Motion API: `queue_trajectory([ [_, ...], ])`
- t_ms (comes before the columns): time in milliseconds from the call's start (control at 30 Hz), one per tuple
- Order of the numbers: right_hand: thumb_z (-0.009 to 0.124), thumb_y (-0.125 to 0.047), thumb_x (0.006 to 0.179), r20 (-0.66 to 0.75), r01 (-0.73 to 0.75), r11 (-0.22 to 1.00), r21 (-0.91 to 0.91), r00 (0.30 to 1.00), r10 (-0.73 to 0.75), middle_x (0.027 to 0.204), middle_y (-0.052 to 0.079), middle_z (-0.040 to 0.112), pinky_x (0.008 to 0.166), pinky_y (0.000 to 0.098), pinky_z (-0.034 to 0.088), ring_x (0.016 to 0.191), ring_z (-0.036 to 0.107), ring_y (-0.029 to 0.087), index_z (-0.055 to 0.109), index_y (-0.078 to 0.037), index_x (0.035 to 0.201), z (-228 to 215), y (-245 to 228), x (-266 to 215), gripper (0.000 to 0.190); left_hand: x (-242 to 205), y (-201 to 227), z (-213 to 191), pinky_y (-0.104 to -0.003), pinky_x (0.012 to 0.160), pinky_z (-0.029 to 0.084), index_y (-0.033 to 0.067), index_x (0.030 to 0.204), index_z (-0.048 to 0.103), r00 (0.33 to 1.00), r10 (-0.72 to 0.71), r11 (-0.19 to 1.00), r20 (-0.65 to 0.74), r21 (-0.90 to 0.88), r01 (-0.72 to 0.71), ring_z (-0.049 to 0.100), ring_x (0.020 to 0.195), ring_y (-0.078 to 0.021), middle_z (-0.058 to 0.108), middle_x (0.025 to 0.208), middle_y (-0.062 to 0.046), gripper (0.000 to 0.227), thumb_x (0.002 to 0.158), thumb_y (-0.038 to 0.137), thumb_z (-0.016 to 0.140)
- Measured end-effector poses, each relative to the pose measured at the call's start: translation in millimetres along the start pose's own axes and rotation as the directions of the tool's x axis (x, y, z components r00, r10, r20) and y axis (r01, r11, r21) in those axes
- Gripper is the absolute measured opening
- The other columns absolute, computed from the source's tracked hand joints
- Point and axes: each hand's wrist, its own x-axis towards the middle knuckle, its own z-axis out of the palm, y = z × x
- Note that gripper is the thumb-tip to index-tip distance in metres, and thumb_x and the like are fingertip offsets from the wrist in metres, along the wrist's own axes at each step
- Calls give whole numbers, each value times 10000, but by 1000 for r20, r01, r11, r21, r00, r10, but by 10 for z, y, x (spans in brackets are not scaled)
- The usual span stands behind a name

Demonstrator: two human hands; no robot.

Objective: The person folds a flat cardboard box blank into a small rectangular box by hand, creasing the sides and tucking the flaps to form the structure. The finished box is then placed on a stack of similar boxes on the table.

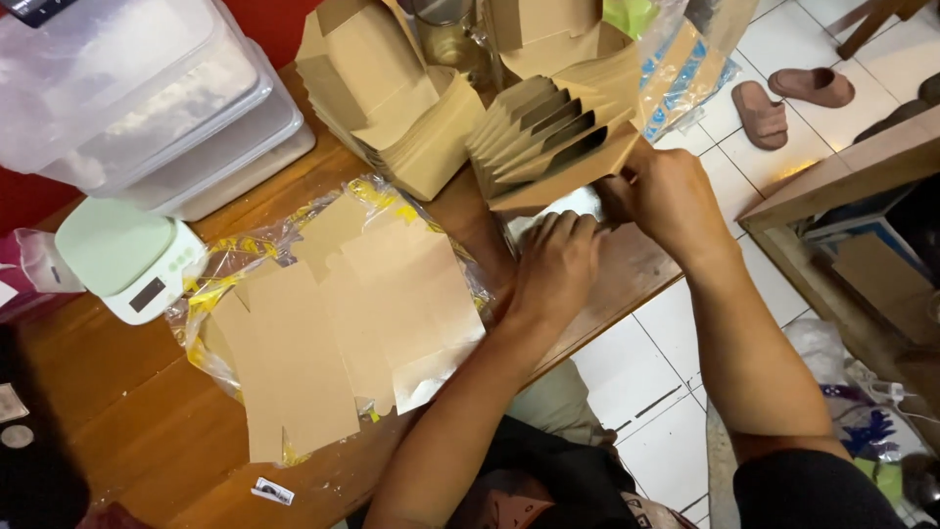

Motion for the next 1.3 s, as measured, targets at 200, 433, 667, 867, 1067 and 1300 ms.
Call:
queue_trajectory([
  [200, 581, -255, 966, 239, -48, 998, 51, 970, 34, 735, 235, 700, 754, 568, 540, 792, 672, 493, 702, -29, 871, -170, 29, 109, 274, 33, -8, -50, -376, 587, 485, 86, 819, 546, 1000, -9, 1000, 30, 15, 9, 592, 674, -286, 499, 701, -75, 106, 880, 154, 600],
  [433, 570, -230, 967, 281, -55, 994, 90, 959, 28, 776, 226, 711, 761, 545, 549, 833, 671, 482, 714, -55, 862, -41, 118, 68, 251, 47, 31, -106, -395, 560, 501, 93, 823, 579, 998, -10, 1000, 67, 12, 9, 613, 668, -290, 530, 706, -81, 90, 870, 164, 610],
  [667, 560, -317, 981, 188, -94, 994, 50, 979, 83, 822, 188, 709, 742, 501, 564, 836, 695, 408, 699, -39, 951, 58, -43, 21, 312, 33, 6, -143, -416, 626, 507, 48, 824, 631, 989, 71, 994, 131, -93, -59, 637, 757, -330, 569, 707, -117, 98, 856, 77, 543],
  [867, 618, -257, 958, 131, -61, 998, -13, 989, 62, 850, 203, 706, 747, 505, 570, 849, 695, 422, 697, -10, 951, 93, 0, 12, 259, 15, -16, -135, -418, 657, 507, 58, 813, 606, 992, 49, 990, 114, -136, -34, 652, 782, -330, 580, 682, -117, 104, 874, 105, 536],
  [1067, 567, -179, 974, 162, -95, 995, 13, 983, 92, 940, 218, 689, 748, 538, 557, 864, 687, 464, 591, -48, 987, 70, 68, 10, 134, 18, 2, -121, -382, 670, 507, 84, 813, 576, 999, 46, 993, 23, -106, -43, 655, 752, -296, 568, 631, -108, 157, 941, 163, 533],
  [1300, 570, -166, 971, 235, -76, 997, 2, 969, 74, 968, 274, 685, 779, 570, 549, 908, 676, 500, 598, 3, 1059, -95, -127, 57, 192, 39, 20, -126, -378, 675, 509, 100, 809, 556, 999, 28, 999, 43, -30, -26, 657, 731, -270, 577, 619, -84, 167, 933, 211, 541],
])
